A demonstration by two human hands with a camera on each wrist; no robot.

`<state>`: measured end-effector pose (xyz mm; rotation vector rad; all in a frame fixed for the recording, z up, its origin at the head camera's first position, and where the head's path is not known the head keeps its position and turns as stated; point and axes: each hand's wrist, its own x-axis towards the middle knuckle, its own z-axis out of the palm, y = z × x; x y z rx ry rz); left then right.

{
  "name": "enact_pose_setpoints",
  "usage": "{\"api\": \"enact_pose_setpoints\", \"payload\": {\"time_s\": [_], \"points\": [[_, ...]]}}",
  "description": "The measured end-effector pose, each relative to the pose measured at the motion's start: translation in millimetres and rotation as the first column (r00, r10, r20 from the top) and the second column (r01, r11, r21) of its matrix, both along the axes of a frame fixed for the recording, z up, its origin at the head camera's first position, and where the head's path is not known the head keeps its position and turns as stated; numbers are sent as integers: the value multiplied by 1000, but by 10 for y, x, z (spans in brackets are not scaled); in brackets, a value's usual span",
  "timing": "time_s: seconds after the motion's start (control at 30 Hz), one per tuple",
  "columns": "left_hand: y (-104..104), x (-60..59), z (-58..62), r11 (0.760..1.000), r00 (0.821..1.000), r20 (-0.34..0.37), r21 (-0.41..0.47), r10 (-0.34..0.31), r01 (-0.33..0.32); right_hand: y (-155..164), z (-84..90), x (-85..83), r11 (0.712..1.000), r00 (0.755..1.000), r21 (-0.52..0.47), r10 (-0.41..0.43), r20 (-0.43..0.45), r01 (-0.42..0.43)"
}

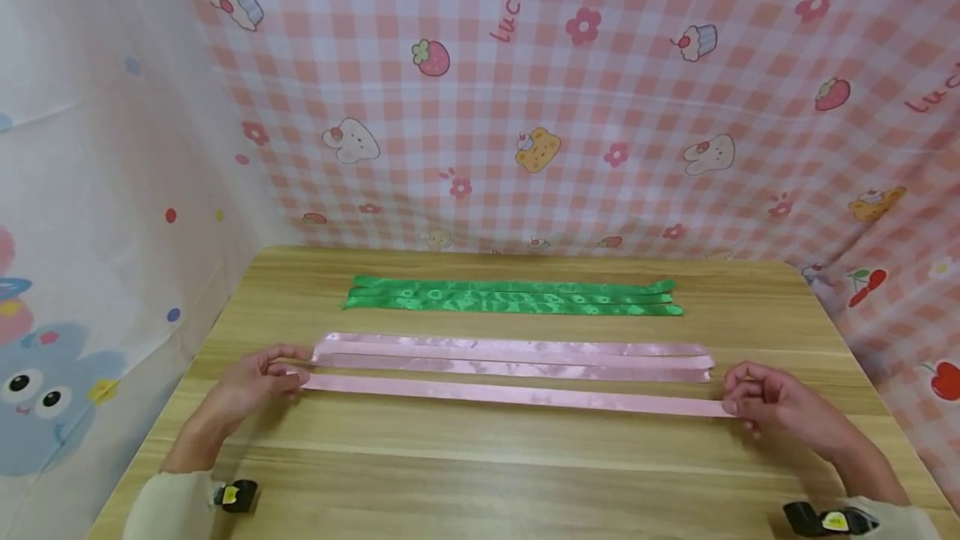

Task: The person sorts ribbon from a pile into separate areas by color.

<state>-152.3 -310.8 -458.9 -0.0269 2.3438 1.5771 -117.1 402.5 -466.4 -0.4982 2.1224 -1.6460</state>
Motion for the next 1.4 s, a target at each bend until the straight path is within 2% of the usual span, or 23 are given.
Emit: {"api": "enact_pose_setpoints", "payload": {"time_s": [0.17, 0.4, 0.57, 0.7, 0.87, 1.13, 1.4], "points": [[-27, 4, -56, 1000, 1000, 9, -1, 17, -17, -30, -88, -1, 985, 988, 93, -138, -72, 144], [10, -28, -92, 989, 995, 28, -118, 92, -88, -58, -195, -24, 937, 949, 153, -304, -80, 313], [9, -77, -121, 990, 994, 38, -100, 100, -95, -54, -241, -55, 902, 919, 180, -381, -103, 394], [3, -101, -140, 992, 994, 34, -81, 104, -101, -52, -270, -77, 890, 910, 189, -402, -104, 415], [-8, -119, -145, 988, 991, 48, -103, 121, -116, -48, -289, -101, 883, 904, 193, -419, -88, 428], [-8, -143, -149, 977, 982, 85, -148, 169, -155, -53, -333, -113, 898, 909, 141, -410, -83, 417], [16, -149, -137, 972, 983, 65, -171, 173, -160, -65, -339, -108, 893, 904, 149, -413, -107, 426]]}}
